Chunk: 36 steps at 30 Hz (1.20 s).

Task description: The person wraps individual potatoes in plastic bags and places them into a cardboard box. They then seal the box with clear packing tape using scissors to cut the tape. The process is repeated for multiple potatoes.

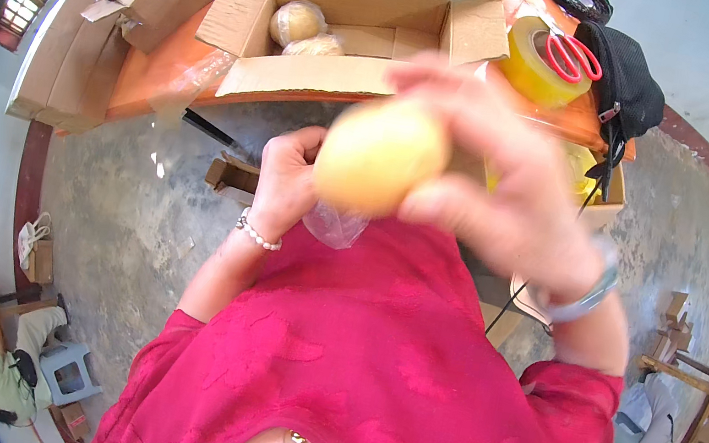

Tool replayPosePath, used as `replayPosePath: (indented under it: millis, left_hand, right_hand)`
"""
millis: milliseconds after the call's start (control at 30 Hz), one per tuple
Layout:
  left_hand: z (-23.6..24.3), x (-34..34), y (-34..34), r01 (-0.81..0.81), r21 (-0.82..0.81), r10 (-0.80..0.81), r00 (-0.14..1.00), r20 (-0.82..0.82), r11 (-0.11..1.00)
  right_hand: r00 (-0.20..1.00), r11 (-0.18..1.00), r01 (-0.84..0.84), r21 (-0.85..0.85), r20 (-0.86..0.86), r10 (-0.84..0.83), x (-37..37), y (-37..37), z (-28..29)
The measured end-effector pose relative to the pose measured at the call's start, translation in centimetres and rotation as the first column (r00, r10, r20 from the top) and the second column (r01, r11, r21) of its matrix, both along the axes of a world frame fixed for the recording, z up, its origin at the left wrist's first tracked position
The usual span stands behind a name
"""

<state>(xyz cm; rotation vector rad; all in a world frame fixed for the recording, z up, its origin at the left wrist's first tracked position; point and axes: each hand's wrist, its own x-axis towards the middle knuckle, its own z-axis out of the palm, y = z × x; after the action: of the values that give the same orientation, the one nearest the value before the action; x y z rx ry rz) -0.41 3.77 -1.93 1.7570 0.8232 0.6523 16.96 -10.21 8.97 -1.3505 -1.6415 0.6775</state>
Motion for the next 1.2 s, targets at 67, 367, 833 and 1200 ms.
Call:
replayPosePath:
  millis: [67, 367, 833, 1200]
  left_hand:
    - [0.4, 0.3, -0.5, 0.02, -0.067, -0.021, 1.0, -0.003, 0.998]
    - [1.3, 0.1, -1.4, 0.112, -0.228, -0.075, 0.984, 0.163, 0.967]
    - [6.2, -4.0, -2.3, -0.059, 0.752, -0.062, 0.989, 0.132, 0.656]
    - [-2.4, -0.6, -4.0, 0.578, -0.773, 0.049, 0.792, 0.609, 0.262]
  right_hand:
    - [0.971, 0.993, 0.016, -0.12, -0.236, -0.044, -2.2, -1.4, -3.2]
    - [0.98, 0.976, 0.2, -0.083, 0.029, -0.198, -3.0, -1.6, -9.2]
    - [0.973, 0.973, 0.207, 0.105, 0.081, -0.216, -1.6, -0.9, -8.1]
    - [0.988, 0.994, 0.101, 0.037, 0.114, -0.104, -1.7, 1.4, -6.1]
